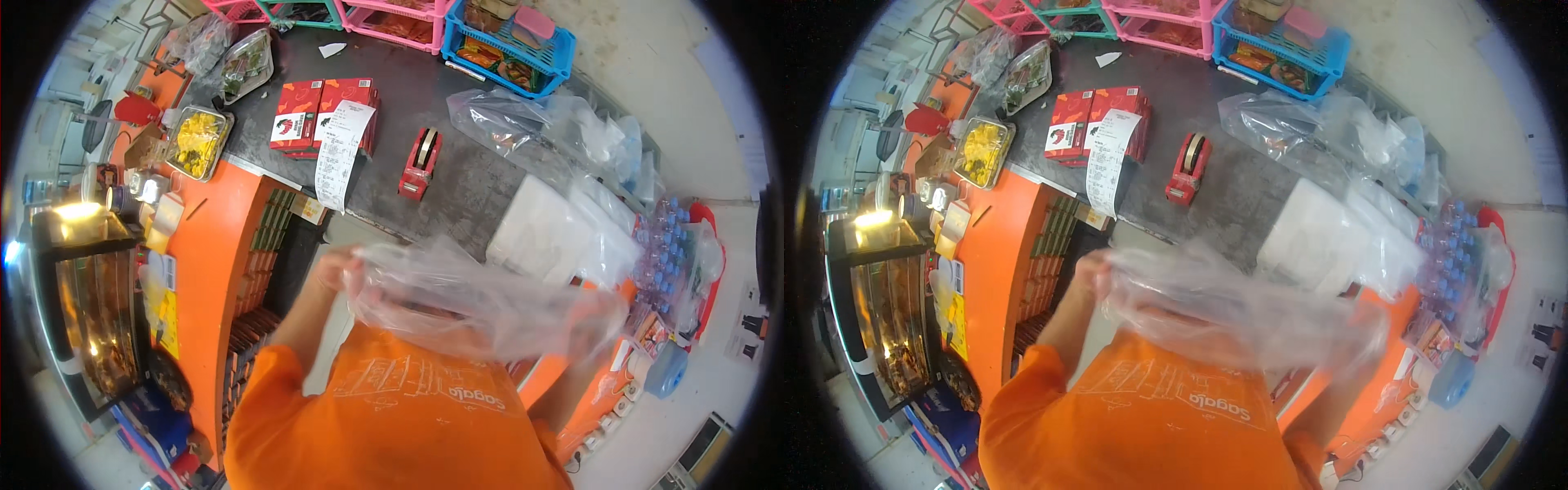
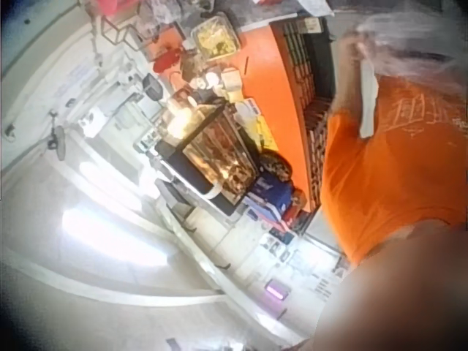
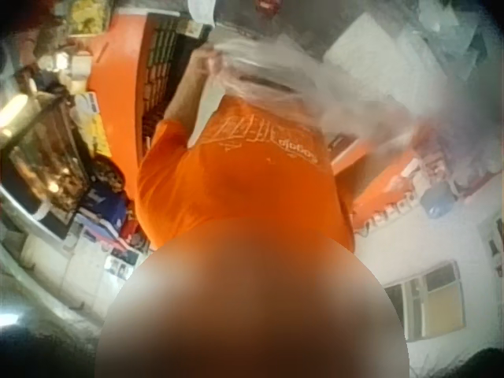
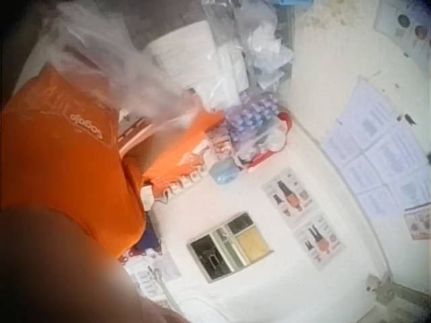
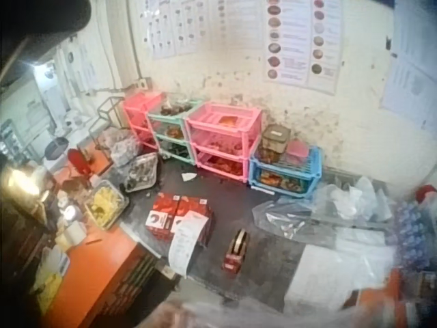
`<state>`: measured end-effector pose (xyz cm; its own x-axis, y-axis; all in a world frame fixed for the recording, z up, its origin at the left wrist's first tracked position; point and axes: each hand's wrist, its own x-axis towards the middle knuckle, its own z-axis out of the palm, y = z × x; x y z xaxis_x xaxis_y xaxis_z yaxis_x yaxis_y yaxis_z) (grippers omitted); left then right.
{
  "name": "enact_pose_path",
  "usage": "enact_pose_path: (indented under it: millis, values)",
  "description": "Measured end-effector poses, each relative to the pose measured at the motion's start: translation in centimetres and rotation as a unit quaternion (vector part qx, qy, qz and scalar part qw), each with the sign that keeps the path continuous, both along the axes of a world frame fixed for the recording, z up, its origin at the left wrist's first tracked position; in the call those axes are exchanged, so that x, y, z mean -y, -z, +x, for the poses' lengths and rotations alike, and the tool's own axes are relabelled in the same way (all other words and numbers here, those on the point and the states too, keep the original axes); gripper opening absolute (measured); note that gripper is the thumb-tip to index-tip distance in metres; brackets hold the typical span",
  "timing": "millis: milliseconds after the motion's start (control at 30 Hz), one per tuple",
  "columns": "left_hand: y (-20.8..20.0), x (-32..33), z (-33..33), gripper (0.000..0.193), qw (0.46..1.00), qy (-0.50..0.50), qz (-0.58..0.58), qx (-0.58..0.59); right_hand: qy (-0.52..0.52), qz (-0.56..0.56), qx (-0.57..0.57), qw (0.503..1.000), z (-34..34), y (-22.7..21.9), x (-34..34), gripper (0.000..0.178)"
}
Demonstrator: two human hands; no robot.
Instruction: Packing cooked food orders into boxes, sealing them with tape, and placing them into plastic bags for delivery.
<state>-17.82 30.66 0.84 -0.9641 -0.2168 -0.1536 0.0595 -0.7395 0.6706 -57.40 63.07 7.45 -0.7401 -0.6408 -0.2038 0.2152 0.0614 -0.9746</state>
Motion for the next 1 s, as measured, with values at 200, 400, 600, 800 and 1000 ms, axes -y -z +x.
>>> enact_pose_path:
  millis: [200, 400, 600, 800, 1000]
  values:
    - [-3.2, 0.9, -11.8, 0.084, 0.980, 0.061, 0.108, -0.157, -0.060, 0.244, -0.435, 0.864, -9.8, 4.7, 7.7, 0.038]
    - [0.5, 6.8, -14.4, 0.083, 0.996, -0.036, -0.029, 0.081, -0.463, 0.133, -0.387, 0.786, 3.5, 10.0, 23.8, 0.030]
    - [-4.3, 12.5, -15.4, 0.050, 0.811, -0.193, -0.389, 0.391, -0.391, 0.468, -0.457, 0.647, -1.1, 11.7, 26.6, 0.089]
    - [-4.1, 4.3, -28.0, 0.022, 0.649, 0.063, -0.705, 0.279, -0.491, 0.487, -0.483, 0.537, -1.8, 16.5, 26.4, 0.090]
    - [9.3, 2.5, -29.0, 0.056, 0.473, 0.212, -0.758, 0.396, -0.530, 0.357, -0.369, 0.675, -10.2, 11.9, 25.9, 0.062]
